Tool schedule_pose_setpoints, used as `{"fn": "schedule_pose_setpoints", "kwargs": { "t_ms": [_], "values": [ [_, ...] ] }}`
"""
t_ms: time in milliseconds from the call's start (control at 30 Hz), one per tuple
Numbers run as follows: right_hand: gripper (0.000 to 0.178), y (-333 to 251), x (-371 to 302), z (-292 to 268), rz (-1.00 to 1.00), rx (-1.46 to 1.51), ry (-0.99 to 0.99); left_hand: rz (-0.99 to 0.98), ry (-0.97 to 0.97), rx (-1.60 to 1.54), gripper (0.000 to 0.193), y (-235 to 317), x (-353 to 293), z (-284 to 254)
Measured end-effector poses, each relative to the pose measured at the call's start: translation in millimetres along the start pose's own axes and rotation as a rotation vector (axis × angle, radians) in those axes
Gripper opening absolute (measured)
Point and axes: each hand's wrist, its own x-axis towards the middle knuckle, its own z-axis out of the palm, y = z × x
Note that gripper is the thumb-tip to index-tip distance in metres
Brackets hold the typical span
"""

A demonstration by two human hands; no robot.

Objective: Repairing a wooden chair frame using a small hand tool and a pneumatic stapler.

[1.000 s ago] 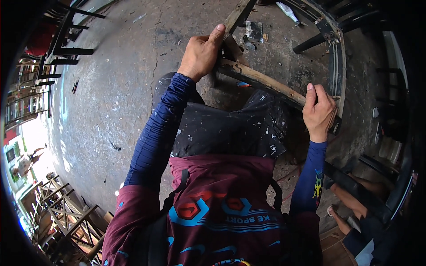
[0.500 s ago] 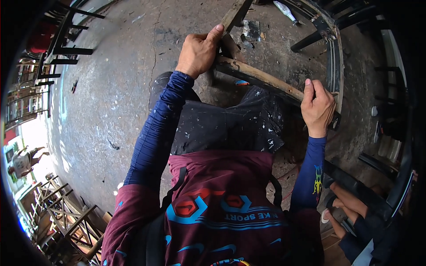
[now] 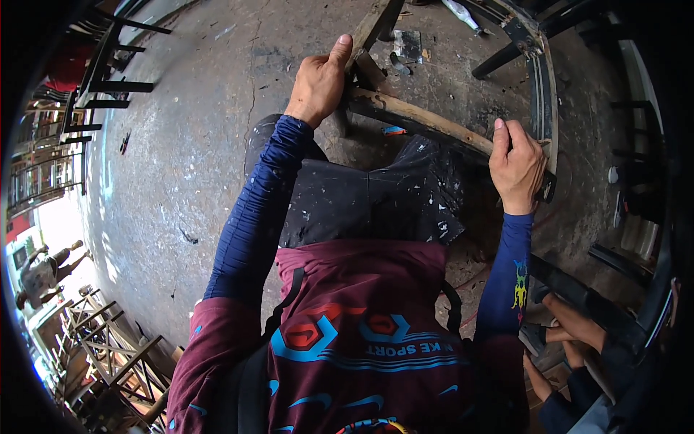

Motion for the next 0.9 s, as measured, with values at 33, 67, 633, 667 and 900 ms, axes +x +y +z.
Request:
{"fn": "schedule_pose_setpoints", "kwargs": {
  "t_ms": [33,67,633,667,900],
  "values": [
    [0.027,0.8,0.3,0.9,-0.021,-0.005,0.01,0.021,-0.005,0.022,0.086,1.5,-1.1,-0.4],
    [0.027,0.2,0.3,1.4,-0.019,-0.004,0.01,0.021,-0.006,0.023,0.086,0.0,-0.7,-0.6],
    [0.022,22.2,-4.9,-33.9,0.113,0.139,0.597,0.051,0.004,-0.045,0.078,-10.8,14.6,-6.3],
    [0.023,36.9,-8.8,-36.3,0.149,0.046,0.658,0.09,0.014,-0.062,0.077,-14.0,15.3,-2.9],
    [0.031,81.0,-17.6,-15.1,0.45,0.285,0.679,0.03,0.003,0.028,0.07,-1.1,-4.8,-0.9]
  ]
}}
